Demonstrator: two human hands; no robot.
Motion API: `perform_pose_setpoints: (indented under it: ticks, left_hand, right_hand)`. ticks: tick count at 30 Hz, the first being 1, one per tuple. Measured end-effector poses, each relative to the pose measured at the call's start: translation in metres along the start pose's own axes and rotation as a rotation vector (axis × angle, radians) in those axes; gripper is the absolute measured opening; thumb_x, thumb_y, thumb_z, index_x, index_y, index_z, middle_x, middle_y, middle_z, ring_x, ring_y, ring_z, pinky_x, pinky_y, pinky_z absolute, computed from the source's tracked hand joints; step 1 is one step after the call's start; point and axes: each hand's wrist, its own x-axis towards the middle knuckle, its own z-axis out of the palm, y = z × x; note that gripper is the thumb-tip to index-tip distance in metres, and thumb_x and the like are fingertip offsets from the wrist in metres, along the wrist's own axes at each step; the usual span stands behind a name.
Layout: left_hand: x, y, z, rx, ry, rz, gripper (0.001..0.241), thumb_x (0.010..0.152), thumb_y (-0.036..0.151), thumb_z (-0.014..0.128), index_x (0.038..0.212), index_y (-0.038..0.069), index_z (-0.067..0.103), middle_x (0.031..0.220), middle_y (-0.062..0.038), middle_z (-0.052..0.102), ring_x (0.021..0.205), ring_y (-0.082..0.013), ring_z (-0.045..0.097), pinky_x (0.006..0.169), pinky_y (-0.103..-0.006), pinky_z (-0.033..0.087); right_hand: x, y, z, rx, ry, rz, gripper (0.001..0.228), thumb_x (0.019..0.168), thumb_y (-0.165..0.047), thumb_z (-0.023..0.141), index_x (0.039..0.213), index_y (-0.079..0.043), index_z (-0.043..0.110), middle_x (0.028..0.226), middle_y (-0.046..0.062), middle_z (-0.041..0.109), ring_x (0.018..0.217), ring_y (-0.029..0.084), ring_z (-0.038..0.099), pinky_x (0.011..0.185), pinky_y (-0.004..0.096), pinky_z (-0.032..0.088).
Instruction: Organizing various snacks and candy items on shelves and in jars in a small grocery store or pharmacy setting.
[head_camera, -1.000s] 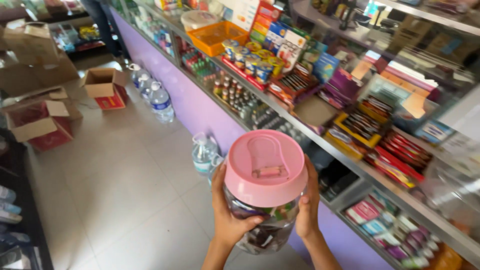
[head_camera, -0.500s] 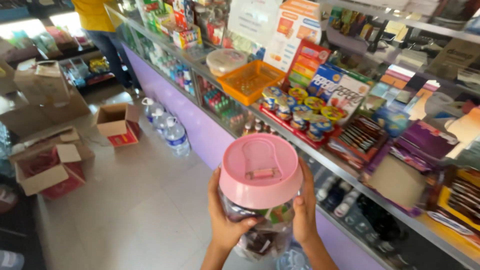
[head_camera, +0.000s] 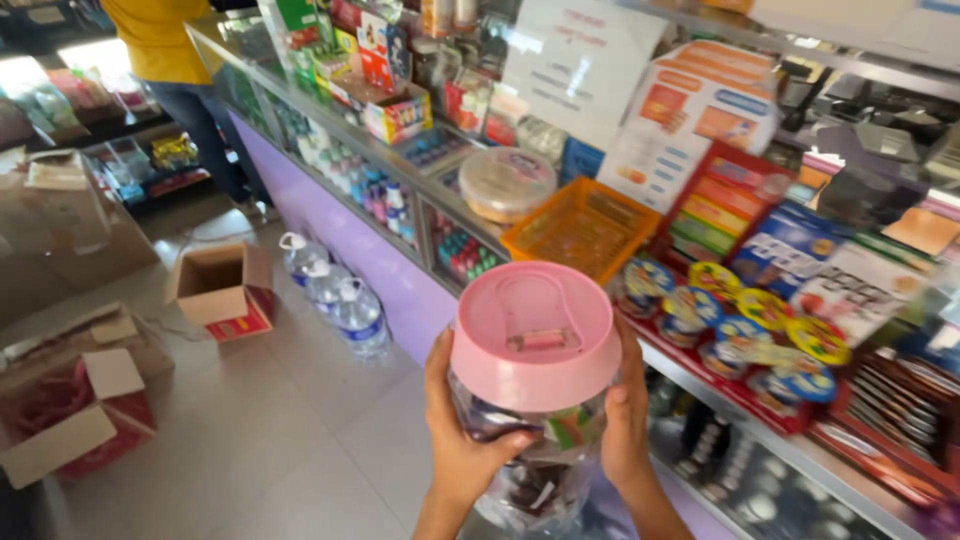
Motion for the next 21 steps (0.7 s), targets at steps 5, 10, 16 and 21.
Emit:
perform_pose_setpoints:
  ticks: [5, 10, 16, 21]
  left_hand:
    - [0.083, -0.051, -0.029, 0.018, -0.038, 0.037, 0.125, 0.064, 0.058, 0.091, 0.158, -0.003, 0.036, 0.159, -0.021, 0.048, 0.148, -0.0340, 0.050, 0.125, -0.0445, 0.038]
    - [0.171, -0.098, -0.052, -0.110, -0.081, 0.027, 0.128, 0.064, 0.062, 0.091, 0.158, -0.003, 0.034, 0.159, -0.022, 0.044, 0.149, -0.0344, 0.046, 0.125, -0.0445, 0.035]
    - [0.243, -0.152, -0.090, -0.049, -0.131, 0.046, 0.129, 0.063, 0.065, 0.088, 0.160, -0.003, 0.036, 0.162, -0.022, 0.042, 0.151, -0.0352, 0.045, 0.126, -0.0448, 0.035]
    - [0.307, -0.196, -0.132, -0.106, -0.223, -0.018, 0.129, 0.063, 0.066, 0.090, 0.158, -0.002, 0.036, 0.163, -0.023, 0.039, 0.151, -0.0364, 0.044, 0.123, -0.0461, 0.038]
  right_hand:
    - [0.053, 0.054, 0.055, -0.063, 0.025, -0.017, 0.094, 0.104, -0.072, 0.033, 0.159, 0.004, 0.028, 0.166, 0.019, 0.033, 0.156, 0.031, 0.029, 0.128, 0.044, 0.019]
    - [0.113, 0.092, 0.109, -0.143, 0.062, -0.065, 0.093, 0.103, -0.073, 0.031, 0.159, 0.002, 0.029, 0.167, 0.019, 0.031, 0.156, 0.030, 0.028, 0.128, 0.044, 0.019]
    - [0.156, 0.131, 0.171, -0.159, 0.103, 0.006, 0.100, 0.099, -0.078, 0.032, 0.160, 0.001, 0.026, 0.166, 0.017, 0.029, 0.155, 0.030, 0.027, 0.127, 0.043, 0.019]
    - [0.194, 0.144, 0.244, -0.122, 0.160, 0.054, 0.104, 0.096, -0.079, 0.035, 0.160, 0.002, 0.025, 0.163, 0.017, 0.034, 0.150, 0.029, 0.033, 0.123, 0.043, 0.024]
